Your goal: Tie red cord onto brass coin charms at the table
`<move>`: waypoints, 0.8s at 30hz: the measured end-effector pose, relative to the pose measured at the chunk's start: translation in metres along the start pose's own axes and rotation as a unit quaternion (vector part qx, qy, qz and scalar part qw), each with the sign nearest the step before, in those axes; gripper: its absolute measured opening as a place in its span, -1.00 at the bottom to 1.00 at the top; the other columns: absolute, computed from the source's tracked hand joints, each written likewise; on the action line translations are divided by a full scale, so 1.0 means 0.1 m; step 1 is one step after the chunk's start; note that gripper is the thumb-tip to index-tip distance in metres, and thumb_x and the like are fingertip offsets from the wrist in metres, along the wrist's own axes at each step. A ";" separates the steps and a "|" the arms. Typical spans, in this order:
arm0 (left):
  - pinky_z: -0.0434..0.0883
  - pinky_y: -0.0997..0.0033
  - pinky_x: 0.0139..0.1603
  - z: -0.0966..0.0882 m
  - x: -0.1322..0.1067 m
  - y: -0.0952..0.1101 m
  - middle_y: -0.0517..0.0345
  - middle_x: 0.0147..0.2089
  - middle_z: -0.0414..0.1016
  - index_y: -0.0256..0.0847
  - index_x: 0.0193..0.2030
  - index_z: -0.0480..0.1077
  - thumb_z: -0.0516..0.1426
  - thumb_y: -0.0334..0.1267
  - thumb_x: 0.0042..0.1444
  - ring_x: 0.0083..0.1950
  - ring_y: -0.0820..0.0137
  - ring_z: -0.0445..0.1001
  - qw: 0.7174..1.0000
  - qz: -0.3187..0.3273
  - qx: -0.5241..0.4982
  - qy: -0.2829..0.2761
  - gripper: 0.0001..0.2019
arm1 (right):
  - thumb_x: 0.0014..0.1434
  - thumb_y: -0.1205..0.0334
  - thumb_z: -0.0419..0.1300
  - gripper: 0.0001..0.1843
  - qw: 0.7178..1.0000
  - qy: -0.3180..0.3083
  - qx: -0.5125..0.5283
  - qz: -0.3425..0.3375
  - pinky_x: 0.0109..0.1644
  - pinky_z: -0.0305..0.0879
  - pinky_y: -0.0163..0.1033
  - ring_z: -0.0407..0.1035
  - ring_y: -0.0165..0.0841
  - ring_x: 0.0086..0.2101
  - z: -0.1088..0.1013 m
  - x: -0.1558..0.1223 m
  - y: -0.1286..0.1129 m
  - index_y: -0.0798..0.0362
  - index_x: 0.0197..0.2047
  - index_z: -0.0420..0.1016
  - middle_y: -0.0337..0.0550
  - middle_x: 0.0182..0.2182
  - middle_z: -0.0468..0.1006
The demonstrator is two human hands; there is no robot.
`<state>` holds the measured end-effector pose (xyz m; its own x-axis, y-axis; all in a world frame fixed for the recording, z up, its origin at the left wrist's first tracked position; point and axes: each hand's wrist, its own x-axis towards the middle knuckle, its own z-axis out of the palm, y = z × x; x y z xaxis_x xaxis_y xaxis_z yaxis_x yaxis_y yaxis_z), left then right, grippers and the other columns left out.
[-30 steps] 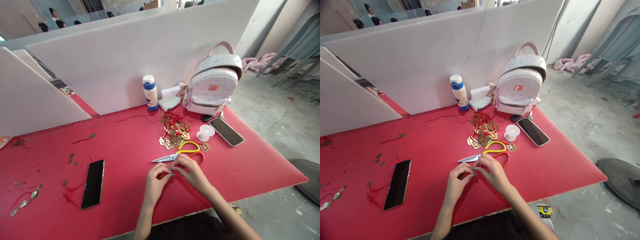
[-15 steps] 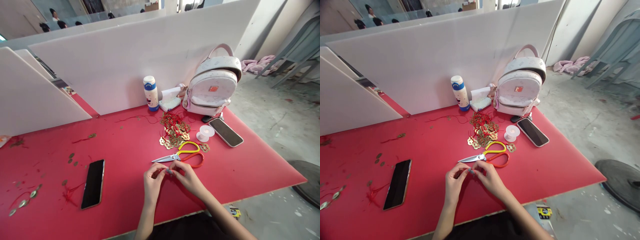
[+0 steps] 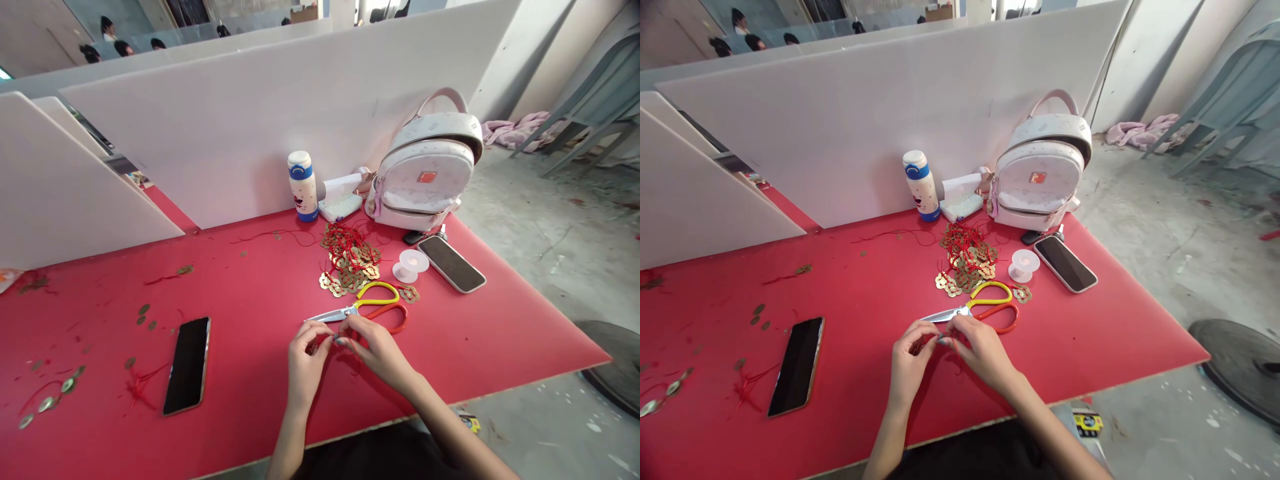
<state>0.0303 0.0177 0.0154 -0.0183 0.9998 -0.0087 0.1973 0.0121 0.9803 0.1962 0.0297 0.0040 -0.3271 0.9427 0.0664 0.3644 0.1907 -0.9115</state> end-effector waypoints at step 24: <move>0.46 0.34 -0.17 0.08 -0.05 -0.14 0.04 -0.27 0.64 -0.19 -0.33 0.56 0.20 -0.26 0.11 -0.21 0.24 0.58 0.991 0.009 0.051 0.126 -0.88 | 0.35 0.29 0.00 -0.75 0.998 0.010 -0.019 -0.063 -0.34 0.17 -0.32 0.32 -0.34 -0.43 0.30 -0.12 0.01 0.05 -0.38 0.35 -0.16 -0.46 0.45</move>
<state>0.0353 0.0128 0.0000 -0.2564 0.9640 0.0704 0.2975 0.0095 0.9547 0.1744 0.0100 -0.0101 -0.3556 0.9156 0.1879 0.3539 0.3180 -0.8796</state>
